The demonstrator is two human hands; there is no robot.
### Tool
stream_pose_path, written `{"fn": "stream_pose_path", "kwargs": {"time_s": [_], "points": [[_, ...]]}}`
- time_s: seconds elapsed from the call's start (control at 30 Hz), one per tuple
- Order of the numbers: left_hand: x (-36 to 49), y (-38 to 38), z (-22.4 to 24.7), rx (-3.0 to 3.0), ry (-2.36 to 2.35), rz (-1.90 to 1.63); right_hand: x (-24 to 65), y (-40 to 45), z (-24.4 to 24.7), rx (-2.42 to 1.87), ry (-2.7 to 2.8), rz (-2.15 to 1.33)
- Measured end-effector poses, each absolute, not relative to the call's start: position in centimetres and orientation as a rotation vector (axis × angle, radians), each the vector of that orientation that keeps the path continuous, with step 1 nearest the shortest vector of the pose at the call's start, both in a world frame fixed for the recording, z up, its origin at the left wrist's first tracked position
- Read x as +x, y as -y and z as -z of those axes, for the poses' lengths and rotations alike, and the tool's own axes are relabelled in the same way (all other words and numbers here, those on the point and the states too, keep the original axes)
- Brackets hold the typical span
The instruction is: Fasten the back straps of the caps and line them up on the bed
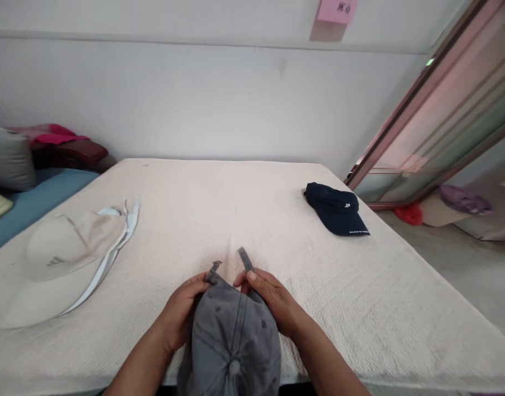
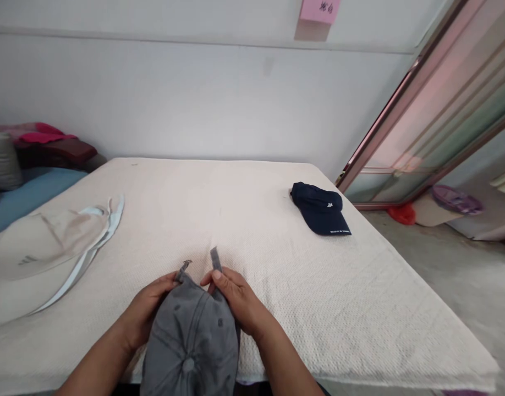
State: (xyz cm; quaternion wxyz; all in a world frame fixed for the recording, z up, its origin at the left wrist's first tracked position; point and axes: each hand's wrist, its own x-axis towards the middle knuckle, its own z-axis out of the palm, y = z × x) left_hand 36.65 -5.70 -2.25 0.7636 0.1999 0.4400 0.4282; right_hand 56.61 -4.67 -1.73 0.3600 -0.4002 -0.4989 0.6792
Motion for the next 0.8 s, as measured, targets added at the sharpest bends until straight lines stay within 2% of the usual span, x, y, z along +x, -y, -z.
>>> {"fn": "stream_pose_path", "kwargs": {"time_s": [0.23,0.6,0.8], "points": [[36.6,6.0,2.2,0.697,-1.240,-1.013,56.6,3.6,2.6,-0.973,0.993,-1.732],[37.7,6.5,2.3,0.774,-1.046,-0.900,55.8,3.5,2.9,-1.034,1.184,-1.501],[38.0,6.6,2.4,0.813,-1.010,-0.906,56.1,3.8,2.6,-0.920,1.052,-1.700]]}}
